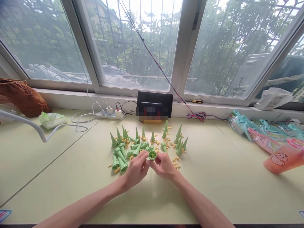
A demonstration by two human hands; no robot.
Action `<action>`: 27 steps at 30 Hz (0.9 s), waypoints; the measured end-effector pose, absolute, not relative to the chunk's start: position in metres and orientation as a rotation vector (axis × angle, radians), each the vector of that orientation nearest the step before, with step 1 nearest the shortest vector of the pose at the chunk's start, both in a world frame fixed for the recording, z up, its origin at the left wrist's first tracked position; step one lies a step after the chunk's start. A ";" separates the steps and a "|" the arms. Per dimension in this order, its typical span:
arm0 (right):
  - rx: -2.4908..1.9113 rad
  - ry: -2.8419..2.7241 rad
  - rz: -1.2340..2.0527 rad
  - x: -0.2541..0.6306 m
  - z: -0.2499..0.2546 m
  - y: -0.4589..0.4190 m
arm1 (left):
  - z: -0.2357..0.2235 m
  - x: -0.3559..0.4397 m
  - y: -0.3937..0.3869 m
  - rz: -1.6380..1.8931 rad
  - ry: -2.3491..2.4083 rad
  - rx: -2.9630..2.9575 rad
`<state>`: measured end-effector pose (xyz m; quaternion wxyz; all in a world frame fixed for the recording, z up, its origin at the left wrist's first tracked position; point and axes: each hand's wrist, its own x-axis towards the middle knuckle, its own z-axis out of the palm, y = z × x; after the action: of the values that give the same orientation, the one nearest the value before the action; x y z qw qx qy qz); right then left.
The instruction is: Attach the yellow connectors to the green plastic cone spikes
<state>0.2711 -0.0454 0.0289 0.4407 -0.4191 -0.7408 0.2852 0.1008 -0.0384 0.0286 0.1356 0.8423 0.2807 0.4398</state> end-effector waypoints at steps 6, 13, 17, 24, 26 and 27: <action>-1.021 -1.785 0.630 0.272 0.023 -0.045 | 0.040 0.104 -0.035 1.252 0.755 2.464; -1.040 -1.656 0.587 0.272 0.016 -0.037 | 0.056 0.101 -0.009 1.054 0.648 2.487; -1.029 -1.651 0.556 0.273 0.013 -0.035 | 0.057 0.103 0.000 1.047 0.627 2.357; -0.967 -1.716 0.484 0.273 0.014 -0.038 | 0.050 0.095 -0.008 0.975 0.657 1.739; -0.970 -1.687 0.437 0.273 0.015 -0.039 | 0.048 0.090 -0.011 0.955 0.663 1.618; -0.977 -1.668 0.411 0.273 0.016 -0.040 | 0.048 0.088 -0.013 0.958 0.663 1.593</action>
<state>0.2726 -0.0396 0.0159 0.5503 -0.4129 -0.7046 0.1738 0.0882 -0.0128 0.0481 0.5515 0.6734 0.2802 0.4049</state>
